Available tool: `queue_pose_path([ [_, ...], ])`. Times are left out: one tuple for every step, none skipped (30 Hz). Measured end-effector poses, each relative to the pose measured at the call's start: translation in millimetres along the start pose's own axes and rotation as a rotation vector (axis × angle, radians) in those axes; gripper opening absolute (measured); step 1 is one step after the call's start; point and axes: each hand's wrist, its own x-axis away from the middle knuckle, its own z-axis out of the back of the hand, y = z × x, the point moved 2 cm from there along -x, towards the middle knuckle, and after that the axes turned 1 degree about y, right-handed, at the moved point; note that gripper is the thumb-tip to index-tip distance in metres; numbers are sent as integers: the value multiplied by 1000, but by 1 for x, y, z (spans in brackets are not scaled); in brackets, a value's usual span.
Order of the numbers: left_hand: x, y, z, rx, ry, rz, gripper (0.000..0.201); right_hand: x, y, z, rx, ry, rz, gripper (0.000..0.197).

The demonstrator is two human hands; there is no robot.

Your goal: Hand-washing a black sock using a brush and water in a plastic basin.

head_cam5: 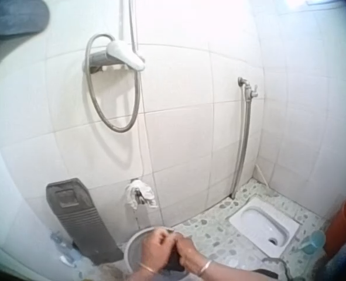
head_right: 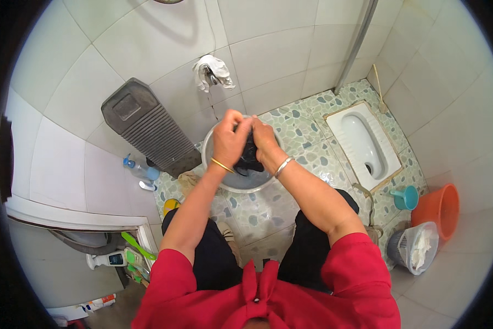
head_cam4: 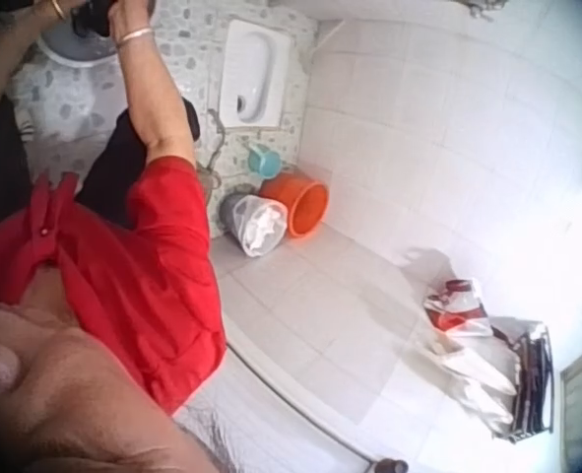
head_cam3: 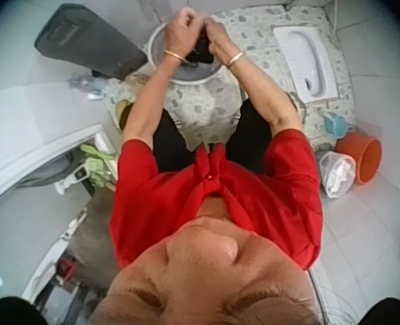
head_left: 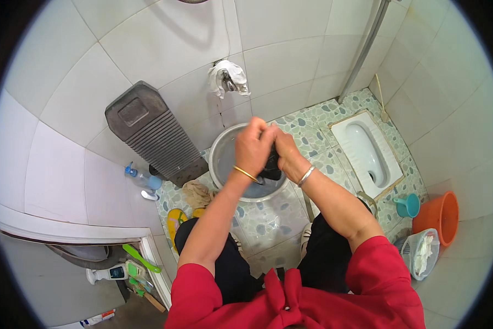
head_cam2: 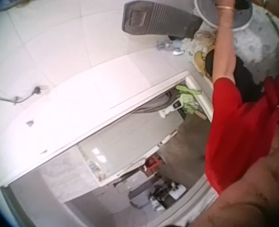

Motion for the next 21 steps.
queue_pose_path([
  [9, 23, -6, 11, -12, -123, 19, -8, 6, 9, 1, -72, 83, 34],
  [16, 39, -15, 39, -27, -250, 20, -14, 17, 38, 230, -310, 503, 36],
  [16, 29, -8, 15, -24, -239, 20, -10, 23, 26, 48, -237, 261, 36],
  [13, 10, -5, -40, 31, -115, 19, 2, 22, 11, -117, -153, 20, 36],
  [8, -11, -4, -86, 83, 7, 19, 20, 14, -10, -114, -156, 12, 36],
  [1, -30, -1, -132, 135, 124, 20, 39, 4, -33, -62, 13, 10, 36],
  [-6, -37, 5, -137, 145, 141, 24, 48, -1, -41, -9, 184, 8, 36],
  [-2, -37, 3, -141, 149, 145, 24, 47, 1, -39, -6, 180, 3, 36],
  [0, -31, -8, -127, 138, 86, 24, 38, 0, -30, -55, 183, 55, 35],
  [5, -19, -7, -138, 139, 31, 24, 35, 1, -28, -107, 162, 91, 35],
  [9, -6, -5, -149, 121, -21, 23, 31, -1, -24, -211, 125, 25, 34],
  [17, 6, -17, -135, 111, -29, 23, 0, 19, 23, -216, 139, 38, 34],
  [27, 22, -38, -53, 155, -192, 21, -26, 36, 68, -139, -132, 335, 30],
  [28, 42, -62, 66, 201, -368, 19, -59, 38, 95, -27, -385, 653, 26],
  [29, 11, -35, 56, 125, -108, 15, -37, 46, 46, -286, -437, 81, 27],
  [26, -9, -14, 19, 138, -87, 15, -2, 35, 4, -293, -462, 45, 27],
  [9, -34, -2, -6, 197, 35, 15, 24, 18, -31, -194, -169, 37, 31],
  [-4, -42, 2, -13, 249, 157, 15, 35, 6, -38, -88, 138, 40, 37],
  [-8, -42, 3, -37, 211, 84, 17, 33, -1, -37, -66, 119, 36, 36],
  [-8, -41, 1, -32, 219, 83, 17, 30, -6, -33, -58, 118, 40, 36],
  [-9, -40, -1, 56, 257, 158, 16, 27, -15, -25, 89, 127, 166, 36],
])
